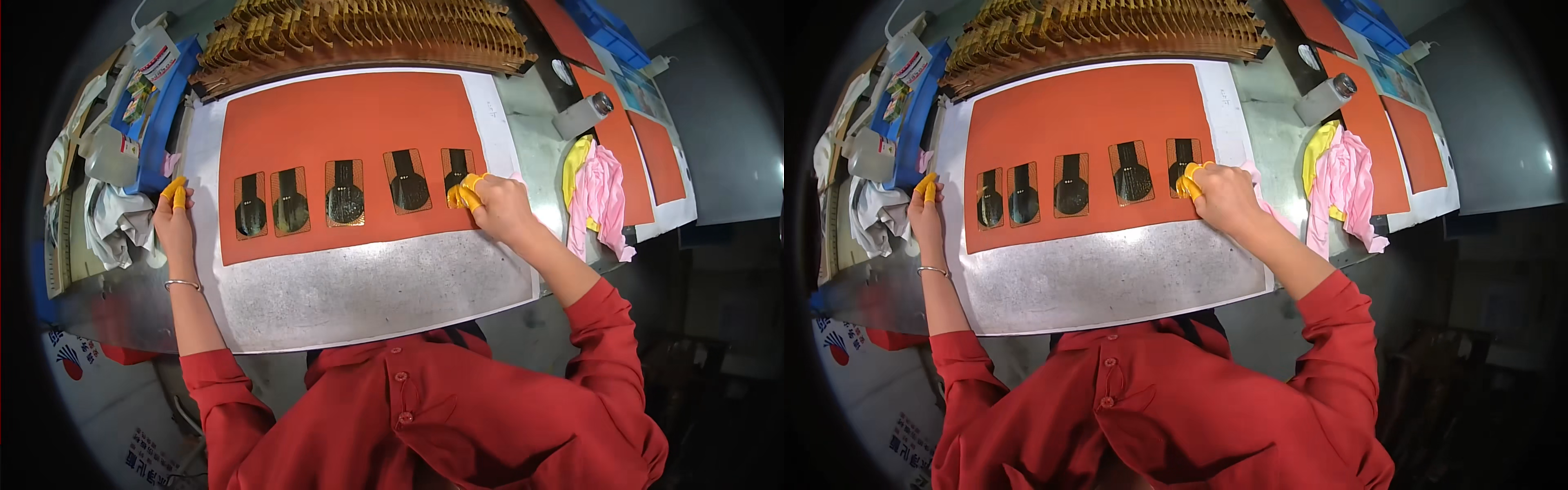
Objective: The person wipes the surface of several small, dark, guitar-shaped decorative items arranged on a red mat using a yellow cloth. They periodically apply liquid from a squeeze bottle onto the cloth and continue wiping the items individually. The person also uses a pink cloth to wipe the items and the surrounding mat area.
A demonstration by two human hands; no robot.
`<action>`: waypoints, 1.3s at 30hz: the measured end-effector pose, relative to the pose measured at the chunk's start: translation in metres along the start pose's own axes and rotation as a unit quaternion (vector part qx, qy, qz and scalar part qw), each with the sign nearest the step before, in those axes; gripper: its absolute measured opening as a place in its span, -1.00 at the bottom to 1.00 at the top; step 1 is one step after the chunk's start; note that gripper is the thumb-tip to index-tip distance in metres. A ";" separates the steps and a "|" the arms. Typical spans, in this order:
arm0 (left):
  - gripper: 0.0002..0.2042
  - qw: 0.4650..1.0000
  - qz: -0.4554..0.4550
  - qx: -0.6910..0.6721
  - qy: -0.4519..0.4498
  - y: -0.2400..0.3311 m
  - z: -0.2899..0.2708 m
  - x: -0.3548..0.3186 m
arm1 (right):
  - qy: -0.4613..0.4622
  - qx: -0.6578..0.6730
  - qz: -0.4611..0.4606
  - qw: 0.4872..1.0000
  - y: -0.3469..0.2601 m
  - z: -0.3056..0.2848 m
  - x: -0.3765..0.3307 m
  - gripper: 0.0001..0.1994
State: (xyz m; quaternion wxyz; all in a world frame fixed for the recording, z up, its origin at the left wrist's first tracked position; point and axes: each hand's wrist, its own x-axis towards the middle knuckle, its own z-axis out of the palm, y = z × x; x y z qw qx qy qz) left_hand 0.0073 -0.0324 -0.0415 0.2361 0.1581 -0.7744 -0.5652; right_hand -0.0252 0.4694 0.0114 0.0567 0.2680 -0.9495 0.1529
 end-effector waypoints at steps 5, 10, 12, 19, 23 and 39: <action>-0.77 0.998 -0.001 -0.055 -0.006 0.001 0.002 0.001 | -0.018 -0.001 0.013 1.000 -0.008 -0.003 -0.008 -0.94; -0.77 0.999 0.002 -0.036 0.005 -0.006 -0.003 0.003 | -0.019 0.019 0.013 1.000 0.001 0.002 -0.002 -0.94; -0.77 0.999 0.005 -0.040 0.012 -0.004 -0.004 0.005 | -0.044 0.023 0.021 0.999 -0.007 -0.002 -0.008 -0.95; -0.77 1.000 0.000 -0.013 0.001 -0.005 -0.002 0.006 | 0.002 -0.026 0.021 0.999 0.017 0.006 0.045 -0.87; -0.77 0.999 -0.013 -0.039 0.019 -0.003 -0.004 -0.001 | -0.047 0.011 0.024 0.999 0.004 0.002 0.020 -0.95; -0.76 1.000 0.013 -0.007 -0.004 -0.002 0.000 0.003 | 0.005 0.014 -0.003 1.000 -0.003 0.001 -0.005 -0.91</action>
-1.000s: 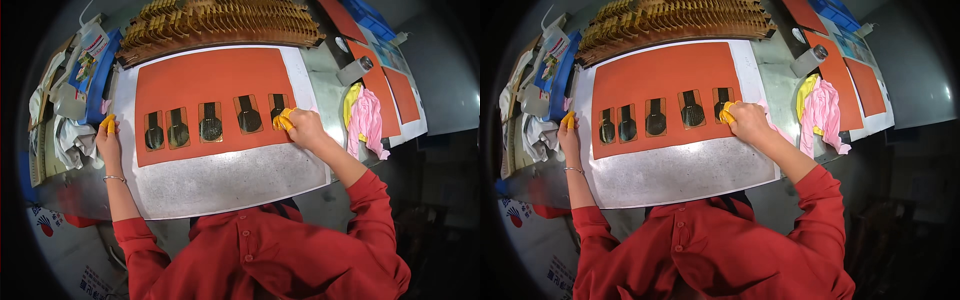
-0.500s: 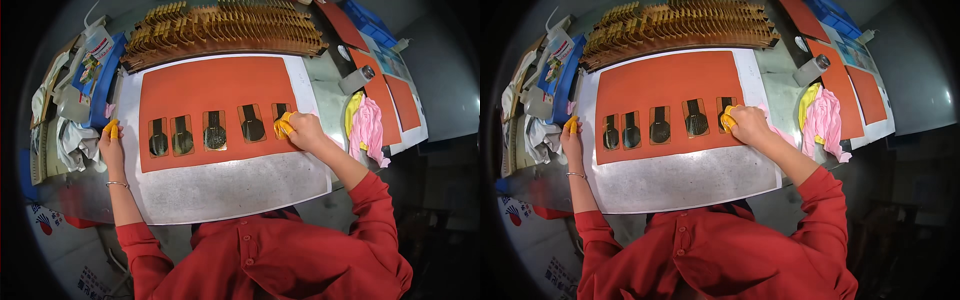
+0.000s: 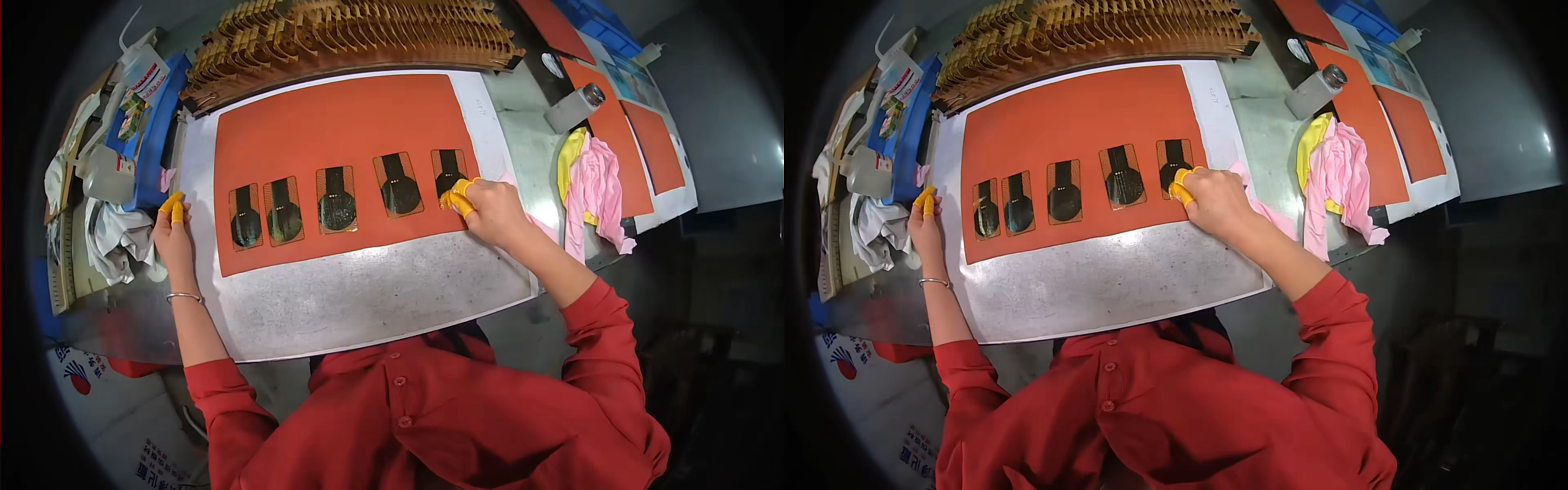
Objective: The person wipes the surface of several small, dark, guitar-shaped decorative items arranged on a red mat using a yellow cloth. They periodically apply liquid from a squeeze bottle onto the cloth and continue wiping the items individually. The person also uses a pink cloth to wipe the items and the surrounding mat area.
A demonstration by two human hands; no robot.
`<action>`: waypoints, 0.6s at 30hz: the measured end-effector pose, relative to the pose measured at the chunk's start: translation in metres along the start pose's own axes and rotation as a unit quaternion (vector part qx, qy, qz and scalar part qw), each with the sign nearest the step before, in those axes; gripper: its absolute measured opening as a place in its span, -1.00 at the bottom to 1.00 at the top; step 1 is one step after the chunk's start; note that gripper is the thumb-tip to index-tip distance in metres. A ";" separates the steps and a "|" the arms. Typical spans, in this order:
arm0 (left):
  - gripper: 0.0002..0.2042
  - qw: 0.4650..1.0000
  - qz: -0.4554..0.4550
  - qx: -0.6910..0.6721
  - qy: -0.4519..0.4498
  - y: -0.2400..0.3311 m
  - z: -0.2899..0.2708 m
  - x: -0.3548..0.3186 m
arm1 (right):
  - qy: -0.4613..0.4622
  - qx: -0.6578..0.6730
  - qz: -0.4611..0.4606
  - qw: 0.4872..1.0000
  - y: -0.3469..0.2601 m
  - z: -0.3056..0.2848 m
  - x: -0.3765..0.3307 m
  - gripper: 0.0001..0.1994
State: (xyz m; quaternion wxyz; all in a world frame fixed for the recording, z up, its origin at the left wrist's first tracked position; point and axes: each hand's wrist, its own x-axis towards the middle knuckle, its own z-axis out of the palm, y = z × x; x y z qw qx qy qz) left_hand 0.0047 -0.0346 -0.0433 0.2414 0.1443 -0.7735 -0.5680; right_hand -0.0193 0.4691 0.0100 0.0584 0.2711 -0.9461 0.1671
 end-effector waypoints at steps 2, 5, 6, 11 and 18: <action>-0.76 1.000 0.010 -0.021 -0.011 -0.001 -0.004 0.001 | 0.010 -0.011 -0.004 1.000 0.002 0.001 0.000 -0.91; -0.76 0.999 0.001 -0.040 -0.014 -0.001 -0.004 -0.003 | 0.017 -0.033 -0.015 0.999 0.006 0.000 0.003 -0.91; -0.76 0.999 -0.002 -0.039 -0.011 -0.001 -0.003 -0.004 | 0.010 -0.029 -0.009 0.999 0.006 -0.001 0.003 -0.91; -0.75 1.000 -0.004 -0.022 -0.004 0.006 -0.002 -0.003 | 0.003 0.018 0.022 1.000 0.008 0.004 0.001 -0.90; -0.77 1.000 -0.008 -0.018 0.011 -0.001 -0.006 -0.001 | -0.004 0.013 0.047 0.999 0.009 0.001 0.023 -0.91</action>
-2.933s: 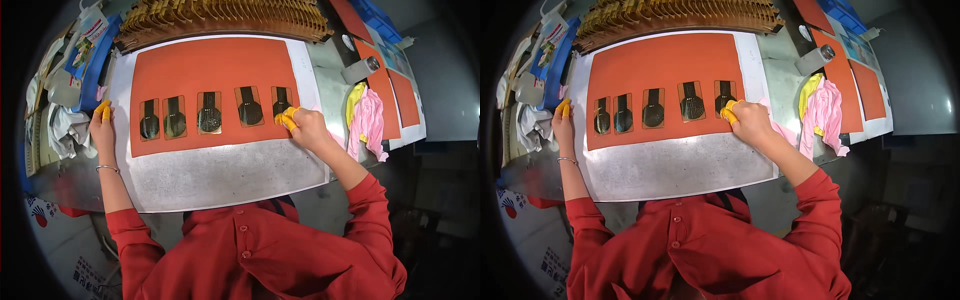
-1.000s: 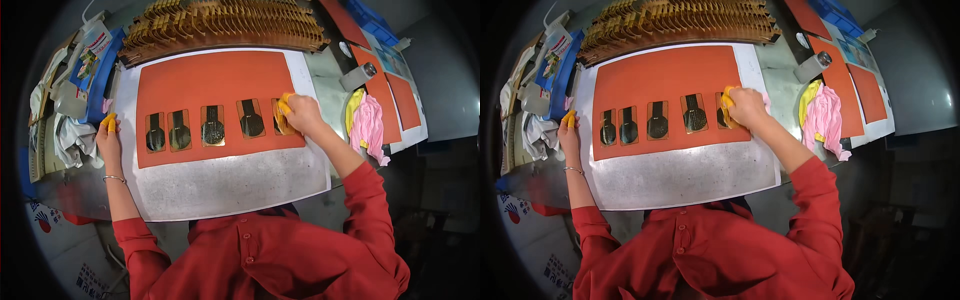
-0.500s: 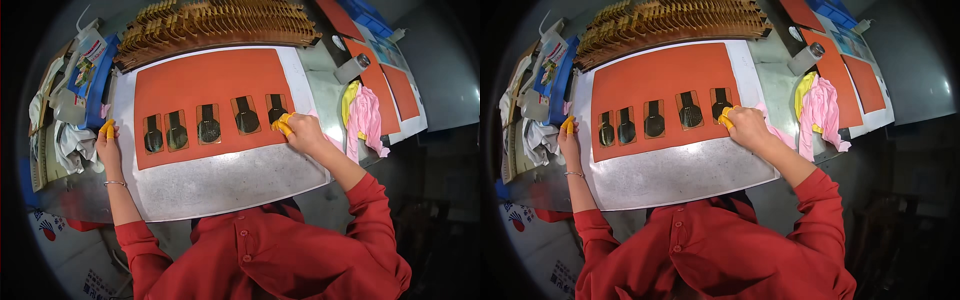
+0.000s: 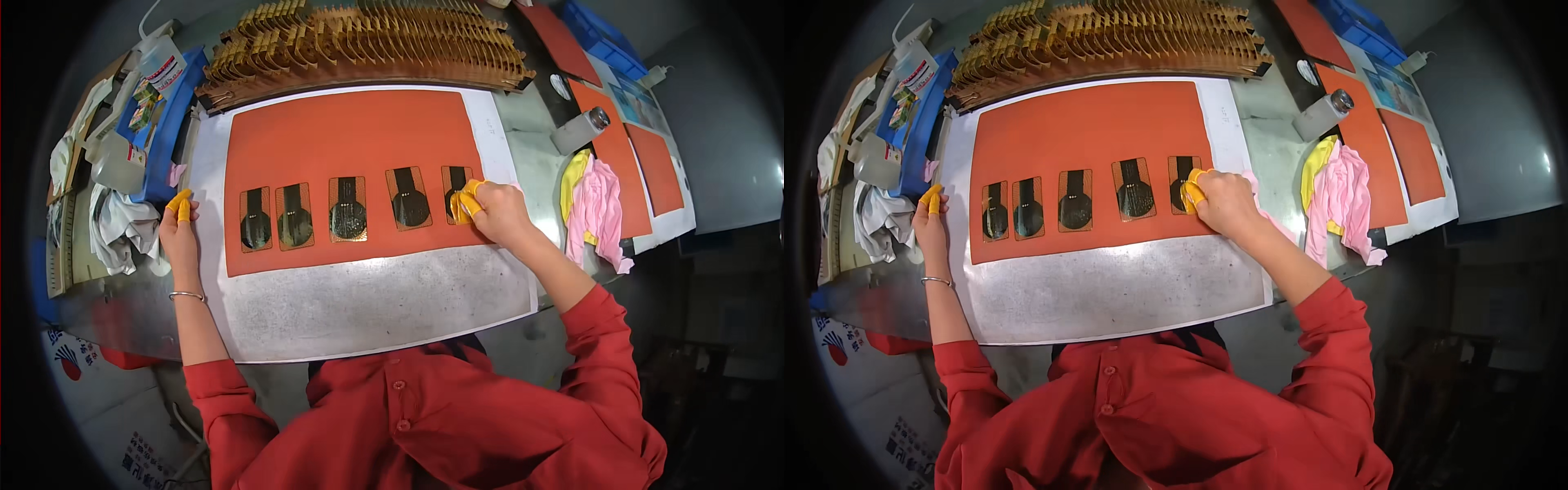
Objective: The person wipes the surface of several small, dark, guitar-shaped decorative items arranged on a red mat using a yellow cloth. They periodically apply liquid from a squeeze bottle onto the cloth and continue wiping the items individually. The person also uses a pink cloth to wipe the items and the surrounding mat area.
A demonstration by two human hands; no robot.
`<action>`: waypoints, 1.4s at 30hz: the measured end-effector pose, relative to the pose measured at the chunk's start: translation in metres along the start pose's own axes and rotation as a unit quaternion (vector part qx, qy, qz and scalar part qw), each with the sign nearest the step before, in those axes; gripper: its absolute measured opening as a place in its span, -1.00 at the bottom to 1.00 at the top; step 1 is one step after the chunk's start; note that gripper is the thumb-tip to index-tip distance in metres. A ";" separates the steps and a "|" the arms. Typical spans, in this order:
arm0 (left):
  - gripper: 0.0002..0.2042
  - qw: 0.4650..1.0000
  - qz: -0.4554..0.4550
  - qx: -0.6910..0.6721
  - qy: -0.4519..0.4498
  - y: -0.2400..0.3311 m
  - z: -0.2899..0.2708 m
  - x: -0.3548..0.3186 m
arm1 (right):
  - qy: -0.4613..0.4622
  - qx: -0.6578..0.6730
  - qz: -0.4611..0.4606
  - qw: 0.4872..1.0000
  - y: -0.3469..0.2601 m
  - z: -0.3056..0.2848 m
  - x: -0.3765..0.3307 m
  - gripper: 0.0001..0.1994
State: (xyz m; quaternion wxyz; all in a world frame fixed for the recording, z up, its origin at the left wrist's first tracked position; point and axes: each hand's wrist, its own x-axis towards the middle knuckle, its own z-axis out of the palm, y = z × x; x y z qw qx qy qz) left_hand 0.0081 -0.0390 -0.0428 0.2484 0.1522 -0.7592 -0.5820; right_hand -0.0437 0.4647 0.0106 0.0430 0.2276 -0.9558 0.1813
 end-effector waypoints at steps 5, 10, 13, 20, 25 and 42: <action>-0.77 1.000 -0.004 0.021 -0.005 0.005 0.007 -0.001 | 0.012 -0.038 0.023 0.999 0.008 0.002 0.021 -0.88; -0.77 1.000 -0.007 -0.008 -0.008 0.009 0.007 -0.005 | -0.036 0.020 0.007 0.999 -0.004 0.000 -0.016 -0.87; -0.77 1.000 -0.010 0.012 -0.011 0.007 0.005 0.002 | -0.025 0.002 0.013 1.000 -0.010 0.000 -0.020 -0.89; -0.76 0.999 -0.012 -0.034 -0.016 0.001 0.003 -0.001 | -0.036 -0.033 -0.035 0.998 -0.010 -0.006 -0.028 -0.91; -0.76 1.000 -0.006 0.023 -0.011 0.006 0.005 -0.004 | -0.018 -0.004 -0.058 0.998 -0.004 -0.003 -0.025 -0.90; -0.77 1.000 -0.008 0.023 -0.007 0.004 0.005 -0.003 | -0.004 -0.029 0.009 1.000 0.008 0.002 0.004 -0.91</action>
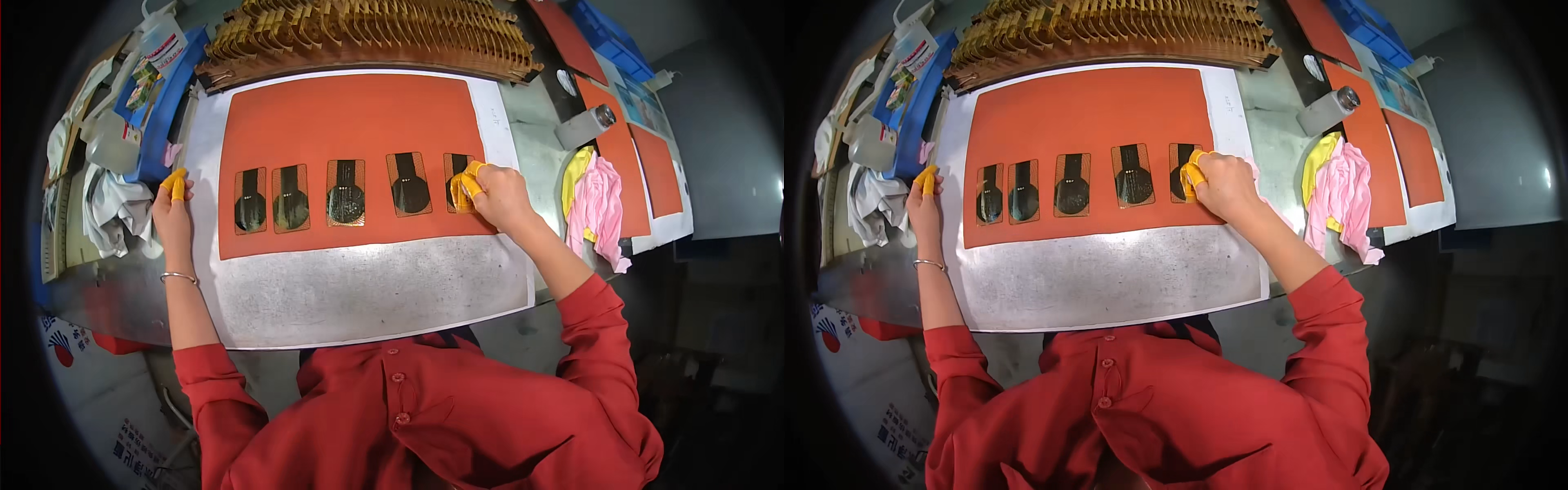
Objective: The person wipes the surface of several small, dark, guitar-shaped decorative items arranged on a red mat using a yellow cloth. They periodically apply liquid from a squeeze bottle onto the cloth and continue wiping the items individually. The person also uses a pink cloth to wipe the items and the surrounding mat area.
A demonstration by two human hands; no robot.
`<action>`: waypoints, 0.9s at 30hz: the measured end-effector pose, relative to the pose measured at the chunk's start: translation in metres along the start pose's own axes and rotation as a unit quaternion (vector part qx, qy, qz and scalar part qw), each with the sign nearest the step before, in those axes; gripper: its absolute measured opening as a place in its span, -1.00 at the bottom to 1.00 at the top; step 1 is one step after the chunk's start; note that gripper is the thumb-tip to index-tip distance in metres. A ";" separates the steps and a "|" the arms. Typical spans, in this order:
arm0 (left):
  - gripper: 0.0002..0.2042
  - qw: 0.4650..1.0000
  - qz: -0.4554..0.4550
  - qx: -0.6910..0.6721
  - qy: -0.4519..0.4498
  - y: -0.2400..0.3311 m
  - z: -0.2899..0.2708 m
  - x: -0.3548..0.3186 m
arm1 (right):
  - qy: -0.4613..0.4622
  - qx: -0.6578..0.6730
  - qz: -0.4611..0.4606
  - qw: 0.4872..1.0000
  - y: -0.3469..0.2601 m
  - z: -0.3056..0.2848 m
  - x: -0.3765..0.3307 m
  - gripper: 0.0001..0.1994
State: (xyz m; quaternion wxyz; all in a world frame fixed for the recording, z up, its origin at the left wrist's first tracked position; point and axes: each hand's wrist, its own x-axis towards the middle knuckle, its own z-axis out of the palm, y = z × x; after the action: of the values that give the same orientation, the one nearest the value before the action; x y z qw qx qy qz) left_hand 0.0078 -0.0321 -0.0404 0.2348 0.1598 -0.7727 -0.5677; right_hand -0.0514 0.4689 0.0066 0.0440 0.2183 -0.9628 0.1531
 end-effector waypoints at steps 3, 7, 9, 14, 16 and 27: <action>-0.77 0.998 -0.011 -0.061 0.011 -0.005 -0.006 0.000 | -0.008 0.025 -0.017 1.000 -0.009 -0.005 -0.013 -0.94; -0.76 1.000 0.001 -0.005 0.004 0.003 0.002 0.002 | 0.014 -0.001 -0.007 1.000 -0.001 0.001 0.006 -0.94; -0.76 1.000 0.006 0.004 0.002 0.002 0.001 0.000 | -0.009 0.003 -0.008 1.000 -0.004 -0.001 -0.005 -0.93; -0.77 0.999 0.033 -0.035 -0.004 -0.008 -0.004 0.007 | -0.047 0.036 -0.043 0.997 -0.005 -0.024 -0.035 -0.90; -0.77 1.000 -0.004 -0.005 0.007 -0.003 0.000 0.004 | 0.034 0.039 0.029 0.998 0.014 -0.059 -0.029 -0.88; -0.77 0.996 0.015 -0.071 -0.042 -0.066 -0.027 0.027 | 0.088 -0.198 0.216 0.952 0.166 -0.195 0.041 -0.82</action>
State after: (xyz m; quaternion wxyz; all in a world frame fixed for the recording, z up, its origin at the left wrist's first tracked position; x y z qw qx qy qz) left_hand -0.0014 -0.0877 -0.0914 0.2215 0.1066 -0.7418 -0.6240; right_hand -0.1569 0.6555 0.1519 0.1371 -0.0229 -0.9901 -0.0166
